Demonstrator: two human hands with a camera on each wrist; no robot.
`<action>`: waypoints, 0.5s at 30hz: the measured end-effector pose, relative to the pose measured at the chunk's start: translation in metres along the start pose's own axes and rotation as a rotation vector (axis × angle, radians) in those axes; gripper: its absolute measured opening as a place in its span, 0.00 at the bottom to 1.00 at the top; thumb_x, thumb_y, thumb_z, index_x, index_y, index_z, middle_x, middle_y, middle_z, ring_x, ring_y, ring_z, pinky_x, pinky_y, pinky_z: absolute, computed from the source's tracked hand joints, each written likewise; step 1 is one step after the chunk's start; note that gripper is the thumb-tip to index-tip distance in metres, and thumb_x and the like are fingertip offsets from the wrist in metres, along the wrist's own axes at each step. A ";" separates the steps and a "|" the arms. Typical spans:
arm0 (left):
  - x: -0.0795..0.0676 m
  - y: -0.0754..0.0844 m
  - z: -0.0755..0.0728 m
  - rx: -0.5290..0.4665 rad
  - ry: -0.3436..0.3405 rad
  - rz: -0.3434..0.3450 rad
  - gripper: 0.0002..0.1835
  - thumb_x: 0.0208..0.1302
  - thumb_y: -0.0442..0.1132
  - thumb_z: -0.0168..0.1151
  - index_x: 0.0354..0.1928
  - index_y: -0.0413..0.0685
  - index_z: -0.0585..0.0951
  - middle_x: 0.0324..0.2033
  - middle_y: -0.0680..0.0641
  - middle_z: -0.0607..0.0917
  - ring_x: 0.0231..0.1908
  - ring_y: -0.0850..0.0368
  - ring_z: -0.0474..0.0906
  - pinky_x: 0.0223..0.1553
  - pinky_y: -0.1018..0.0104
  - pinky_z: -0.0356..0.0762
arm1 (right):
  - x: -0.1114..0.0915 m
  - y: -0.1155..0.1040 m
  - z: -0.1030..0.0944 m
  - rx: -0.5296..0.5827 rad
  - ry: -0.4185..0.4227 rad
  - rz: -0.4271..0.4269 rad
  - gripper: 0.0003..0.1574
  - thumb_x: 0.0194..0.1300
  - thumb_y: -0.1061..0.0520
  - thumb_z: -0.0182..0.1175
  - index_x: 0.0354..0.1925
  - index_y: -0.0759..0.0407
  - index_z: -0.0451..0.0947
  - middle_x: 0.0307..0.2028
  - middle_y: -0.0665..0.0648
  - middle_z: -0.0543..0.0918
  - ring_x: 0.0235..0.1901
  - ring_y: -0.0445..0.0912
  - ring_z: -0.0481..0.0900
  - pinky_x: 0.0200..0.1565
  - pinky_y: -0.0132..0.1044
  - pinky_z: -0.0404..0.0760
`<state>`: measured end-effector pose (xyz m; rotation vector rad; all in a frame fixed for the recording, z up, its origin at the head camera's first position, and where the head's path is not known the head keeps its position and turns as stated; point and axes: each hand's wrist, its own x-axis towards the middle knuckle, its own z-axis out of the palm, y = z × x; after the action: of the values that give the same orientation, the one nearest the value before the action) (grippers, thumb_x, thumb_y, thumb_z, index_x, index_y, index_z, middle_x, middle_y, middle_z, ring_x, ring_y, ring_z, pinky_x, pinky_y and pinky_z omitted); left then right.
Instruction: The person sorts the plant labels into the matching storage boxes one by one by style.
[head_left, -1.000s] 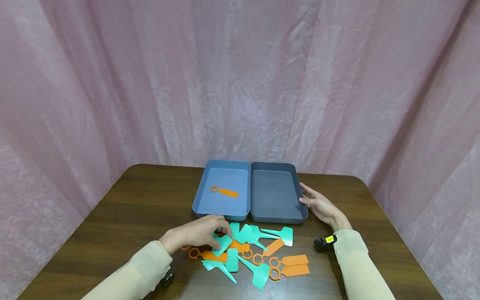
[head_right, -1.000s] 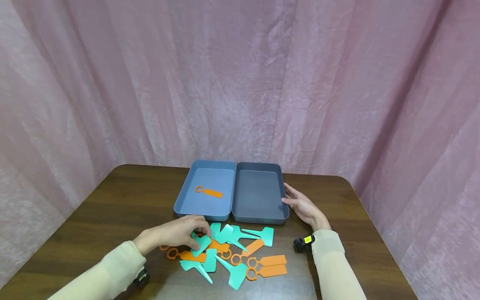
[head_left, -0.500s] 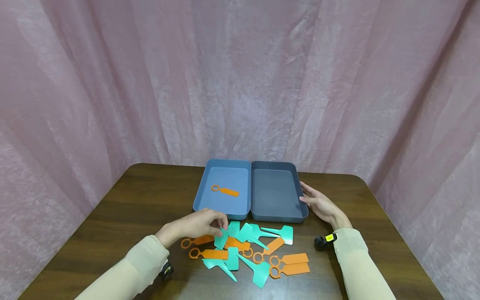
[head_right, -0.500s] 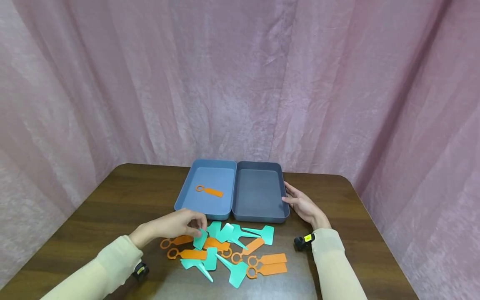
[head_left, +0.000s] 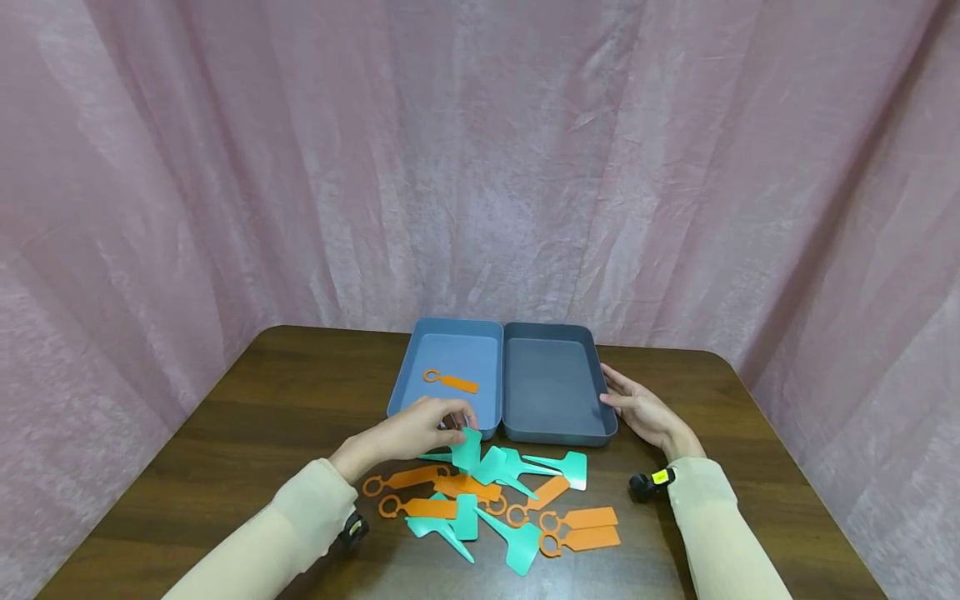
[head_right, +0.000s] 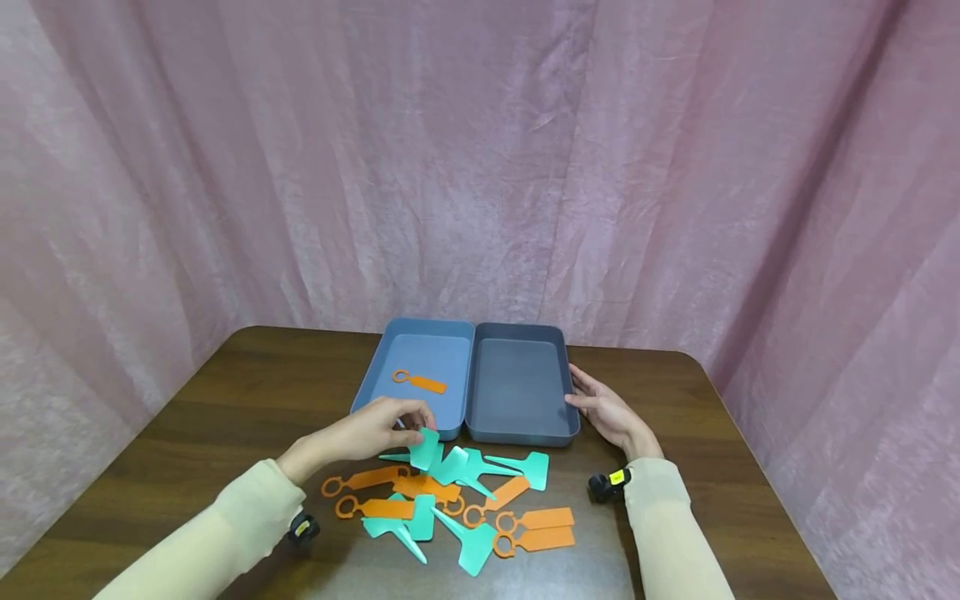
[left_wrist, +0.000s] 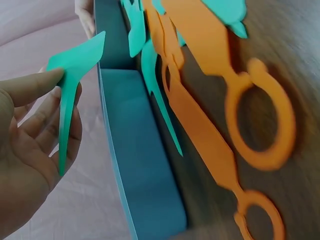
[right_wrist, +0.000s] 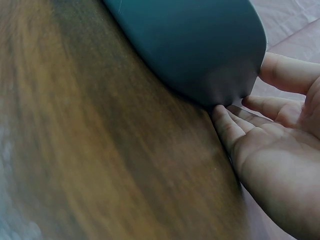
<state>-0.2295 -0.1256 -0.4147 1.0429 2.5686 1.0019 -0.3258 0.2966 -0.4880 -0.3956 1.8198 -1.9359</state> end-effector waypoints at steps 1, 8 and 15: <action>0.003 0.001 0.001 0.004 0.007 0.002 0.08 0.74 0.35 0.64 0.49 0.56 0.83 0.38 0.58 0.84 0.40 0.63 0.81 0.43 0.64 0.80 | 0.000 0.000 0.000 -0.005 0.001 0.002 0.48 0.81 0.66 0.47 0.84 0.57 0.31 0.83 0.61 0.31 0.82 0.57 0.30 0.75 0.42 0.54; 0.023 0.009 0.005 -0.008 0.043 0.002 0.09 0.75 0.34 0.64 0.51 0.56 0.82 0.38 0.58 0.84 0.41 0.62 0.80 0.44 0.63 0.80 | -0.001 0.003 0.000 -0.018 -0.006 -0.001 0.48 0.81 0.66 0.47 0.84 0.57 0.30 0.83 0.62 0.31 0.81 0.58 0.30 0.67 0.33 0.61; 0.043 0.019 0.005 -0.027 0.079 0.013 0.09 0.75 0.34 0.63 0.51 0.57 0.82 0.39 0.59 0.83 0.41 0.63 0.80 0.44 0.65 0.80 | -0.001 0.000 0.001 -0.004 -0.004 -0.008 0.48 0.81 0.67 0.46 0.84 0.58 0.30 0.83 0.63 0.31 0.81 0.59 0.30 0.60 0.26 0.65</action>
<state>-0.2489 -0.0836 -0.4024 1.0351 2.6053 1.0993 -0.3244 0.2960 -0.4874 -0.4082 1.8223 -1.9362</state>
